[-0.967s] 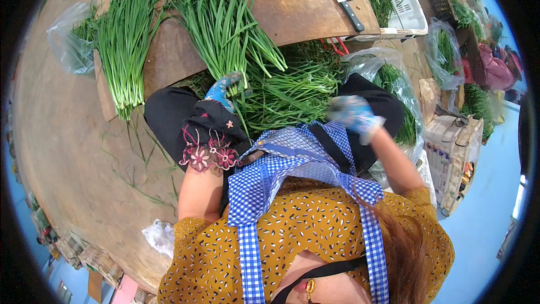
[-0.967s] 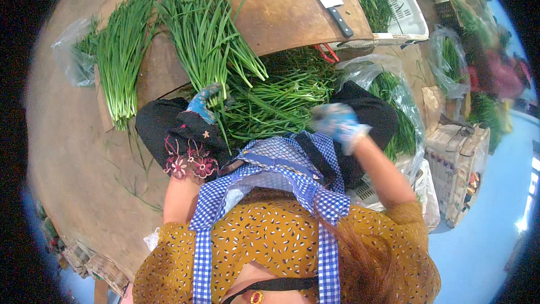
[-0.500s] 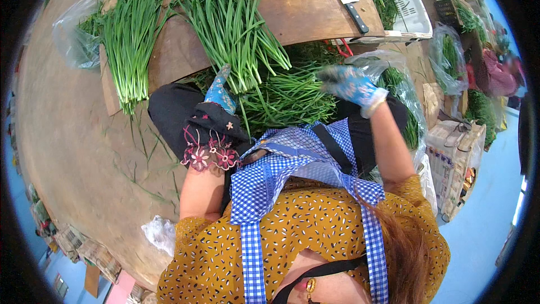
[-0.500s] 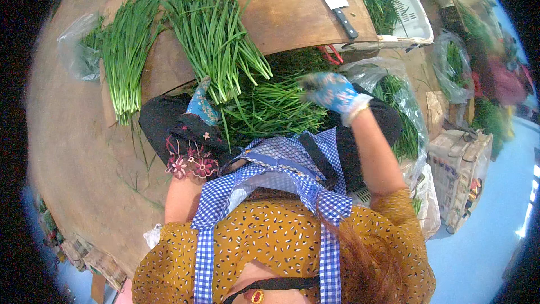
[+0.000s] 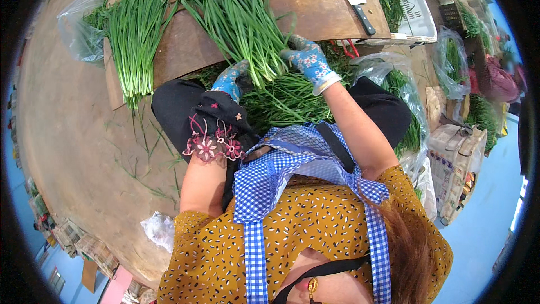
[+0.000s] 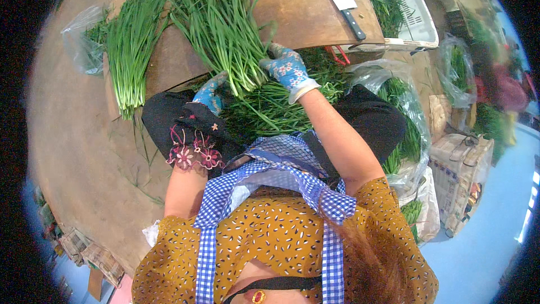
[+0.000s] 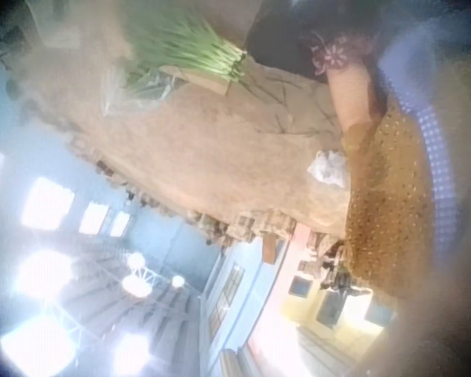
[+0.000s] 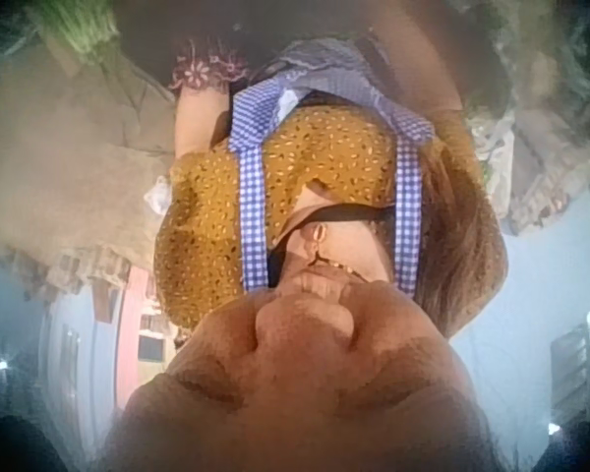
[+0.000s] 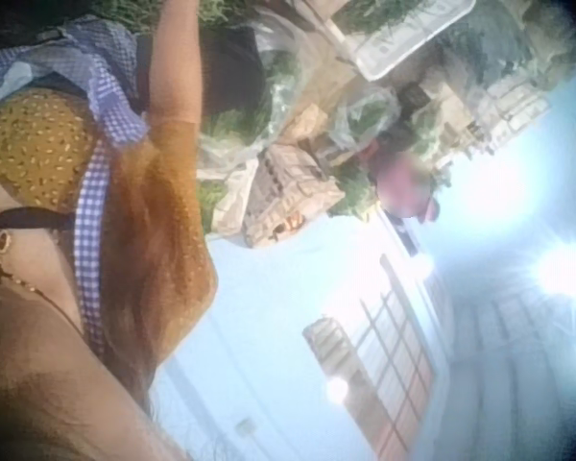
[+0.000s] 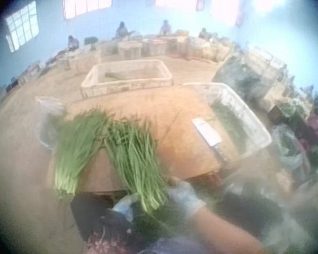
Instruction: The person gathers green onions, aligns them into neat bundles, and secures them with rubber bands. The person places the finished bundles on a wooden table and repeats the process with additional bunches.
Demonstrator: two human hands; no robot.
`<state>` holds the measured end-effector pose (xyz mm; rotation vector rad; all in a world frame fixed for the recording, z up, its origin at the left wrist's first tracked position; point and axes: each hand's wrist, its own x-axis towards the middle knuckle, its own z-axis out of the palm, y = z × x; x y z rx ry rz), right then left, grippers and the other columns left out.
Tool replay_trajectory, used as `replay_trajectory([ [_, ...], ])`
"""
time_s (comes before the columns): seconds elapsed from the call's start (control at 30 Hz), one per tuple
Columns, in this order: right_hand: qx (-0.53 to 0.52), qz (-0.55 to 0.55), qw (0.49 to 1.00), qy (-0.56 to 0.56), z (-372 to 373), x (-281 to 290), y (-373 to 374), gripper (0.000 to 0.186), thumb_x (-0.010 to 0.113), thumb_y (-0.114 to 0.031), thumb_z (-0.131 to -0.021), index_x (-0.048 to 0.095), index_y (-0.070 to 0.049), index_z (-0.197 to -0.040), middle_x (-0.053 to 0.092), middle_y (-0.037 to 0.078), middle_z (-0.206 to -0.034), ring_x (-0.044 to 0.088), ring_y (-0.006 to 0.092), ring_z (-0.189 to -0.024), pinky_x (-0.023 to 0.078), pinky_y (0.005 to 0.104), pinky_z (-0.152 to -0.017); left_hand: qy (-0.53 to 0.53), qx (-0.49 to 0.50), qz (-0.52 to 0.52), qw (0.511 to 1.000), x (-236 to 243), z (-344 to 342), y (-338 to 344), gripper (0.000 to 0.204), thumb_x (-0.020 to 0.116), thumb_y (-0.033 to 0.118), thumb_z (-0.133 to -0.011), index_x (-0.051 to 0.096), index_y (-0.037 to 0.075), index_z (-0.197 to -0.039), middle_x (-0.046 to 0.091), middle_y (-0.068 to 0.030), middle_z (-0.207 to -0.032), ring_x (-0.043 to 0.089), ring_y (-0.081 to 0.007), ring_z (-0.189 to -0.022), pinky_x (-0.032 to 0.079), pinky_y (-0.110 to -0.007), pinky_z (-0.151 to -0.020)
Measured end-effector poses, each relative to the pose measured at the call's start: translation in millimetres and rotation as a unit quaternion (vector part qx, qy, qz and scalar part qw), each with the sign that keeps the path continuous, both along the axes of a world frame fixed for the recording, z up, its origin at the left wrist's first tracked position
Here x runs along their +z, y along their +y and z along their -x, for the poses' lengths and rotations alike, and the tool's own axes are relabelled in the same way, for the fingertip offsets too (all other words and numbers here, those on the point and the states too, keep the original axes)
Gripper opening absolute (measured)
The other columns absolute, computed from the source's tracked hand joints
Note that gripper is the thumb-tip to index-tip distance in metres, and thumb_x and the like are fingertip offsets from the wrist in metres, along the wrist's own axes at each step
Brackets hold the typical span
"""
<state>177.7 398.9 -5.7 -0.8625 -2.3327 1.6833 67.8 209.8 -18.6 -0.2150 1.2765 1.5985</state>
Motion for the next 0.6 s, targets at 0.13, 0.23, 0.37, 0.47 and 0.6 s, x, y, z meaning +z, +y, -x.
replay_trajectory([
  [0.13,-0.008,-0.056,0.997,-0.05,-11.9,12.3,10.6,0.04,0.064,-0.029,-0.078,0.062,-0.005,-0.11,0.063,0.015,-0.107,0.061,0.0274,-0.099,0.046,0.0348,-0.086,0.103,-0.059,0.099,0.988,-1.9,0.8,-5.2,0.035,0.05,0.012,-0.087,0.052,0.01,-0.123,0.055,-0.0057,-0.118,0.055,-0.022,-0.103,0.048,-0.037,-0.083],
  [0.23,0.007,-0.101,0.99,-0.093,-19.9,28.9,9.7,0.035,0.063,-0.029,-0.08,0.064,-0.007,-0.107,0.064,0.014,-0.104,0.061,0.0258,-0.097,0.046,0.0339,-0.084,0.082,-0.044,0.15,0.984,5.2,1.1,-3.9,0.035,0.049,0.015,-0.088,0.053,0.012,-0.122,0.055,-0.0054,-0.118,0.056,-0.0215,-0.102,0.049,-0.035,-0.077],
  [0.37,-0.026,-0.224,0.974,-0.022,-29.5,47.3,-1.5,0.025,0.065,-0.018,-0.079,0.065,-0.006,-0.102,0.066,0.013,-0.096,0.063,0.0252,-0.09,0.048,0.0335,-0.079,0.017,0.077,0.07,0.994,18.3,-0.7,4.6,0.044,0.053,0.028,-0.088,0.047,0.012,-0.129,0.05,-0.0098,-0.125,0.054,-0.0237,-0.104,0.047,-0.038,-0.08],
  [0.47,-0.026,-0.361,0.918,0.16,-26.2,51.5,-23.2,0.019,0.064,-0.013,-0.076,0.066,-0.011,-0.095,0.066,0.009,-0.089,0.063,0.0252,-0.083,0.05,0.0363,-0.071,0.108,0.036,0.184,0.976,14.8,-4.2,16.9,0.05,0.069,0.022,-0.079,0.049,0.004,-0.122,0.058,-0.0075,-0.112,0.06,-0.0233,-0.092,0.049,-0.032,-0.08],
  [0.6,0.155,-0.505,0.844,0.094,-10.3,41.0,-41.1,0.018,0.064,-0.017,-0.071,0.066,-0.018,-0.089,0.061,0.004,-0.078,0.06,0.0229,-0.078,0.045,0.0362,-0.067,0.165,0.017,0.102,0.981,-12.6,-8.2,39.2,0.057,0.07,0.011,-0.078,0.042,-0.004,-0.125,0.057,-0.012,-0.117,0.057,-0.0213,-0.101,0.045,-0.029,-0.09],
])
